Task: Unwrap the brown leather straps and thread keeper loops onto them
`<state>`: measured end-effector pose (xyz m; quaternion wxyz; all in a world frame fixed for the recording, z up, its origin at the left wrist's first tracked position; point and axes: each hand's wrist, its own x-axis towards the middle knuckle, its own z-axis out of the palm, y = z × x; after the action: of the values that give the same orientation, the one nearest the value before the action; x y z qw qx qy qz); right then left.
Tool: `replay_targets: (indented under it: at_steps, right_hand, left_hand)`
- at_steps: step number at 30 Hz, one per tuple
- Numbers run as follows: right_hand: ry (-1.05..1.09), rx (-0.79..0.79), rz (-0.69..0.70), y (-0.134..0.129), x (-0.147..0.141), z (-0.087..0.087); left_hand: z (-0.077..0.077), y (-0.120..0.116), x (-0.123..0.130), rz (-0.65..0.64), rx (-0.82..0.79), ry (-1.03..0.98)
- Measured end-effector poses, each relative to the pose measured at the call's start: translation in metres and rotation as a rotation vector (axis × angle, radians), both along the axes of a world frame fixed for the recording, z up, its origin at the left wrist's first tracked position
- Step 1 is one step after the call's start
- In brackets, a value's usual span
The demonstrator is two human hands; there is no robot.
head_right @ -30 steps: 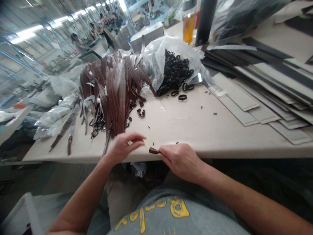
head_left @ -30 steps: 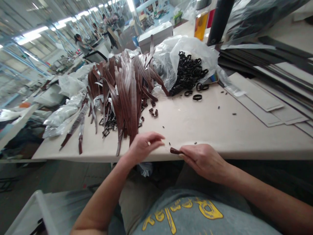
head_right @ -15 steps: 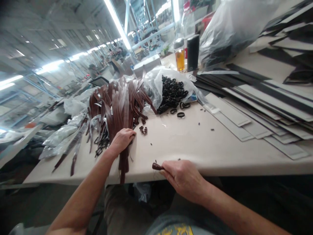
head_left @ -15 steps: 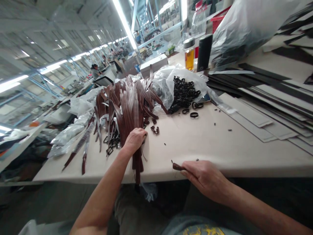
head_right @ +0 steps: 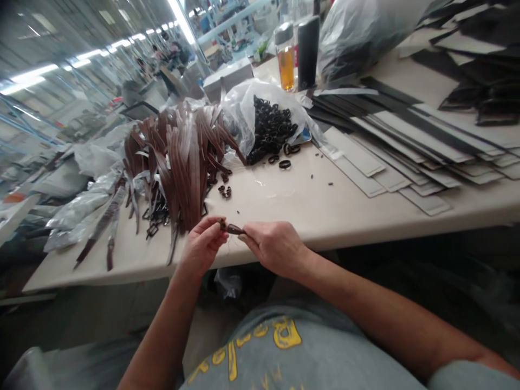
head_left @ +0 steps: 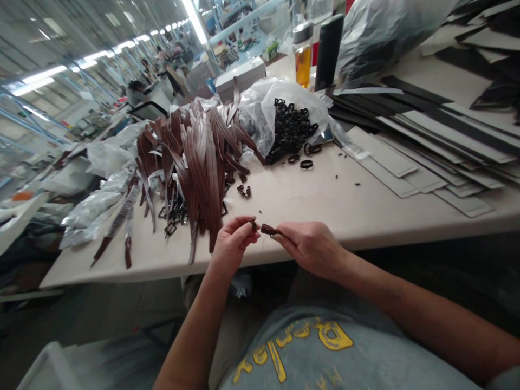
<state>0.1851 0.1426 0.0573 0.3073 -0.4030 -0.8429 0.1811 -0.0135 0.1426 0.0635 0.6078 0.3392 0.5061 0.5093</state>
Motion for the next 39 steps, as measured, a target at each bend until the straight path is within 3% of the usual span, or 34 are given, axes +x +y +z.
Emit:
replay_targets:
  at_steps: [7,12,20,24,27,33,39]
  right_hand:
    - [-0.044,0.01,0.021,-0.006,-0.01,0.0]
    - [-0.066,-0.019,0.042,-0.011,-0.01,0.0]
    - [-0.11,-0.025,0.138,-0.017,-0.005,0.005]
    - [-0.064,-0.125,0.207,-0.021,-0.004,0.004]
    - [0.049,-0.273,0.252,-0.02,-0.007,0.004]
    - [0.197,-0.477,0.423,-0.016,-0.014,0.012]
    - [-0.016,-0.5,0.313,-0.023,-0.009,-0.003]
  left_hand:
    - [-0.008,-0.024,0.015,0.104,0.016,-0.171]
    - [-0.01,-0.03,0.013,0.124,0.048,-0.147]
    - [-0.011,-0.045,0.004,-0.002,0.099,0.091]
    - [-0.005,-0.049,0.005,-0.116,0.063,0.145]
    - [-0.005,-0.052,0.008,-0.168,0.04,0.075]
    - [-0.009,-0.061,0.01,-0.04,0.154,0.049]
    - [-0.019,-0.073,0.0,0.124,0.168,0.101]
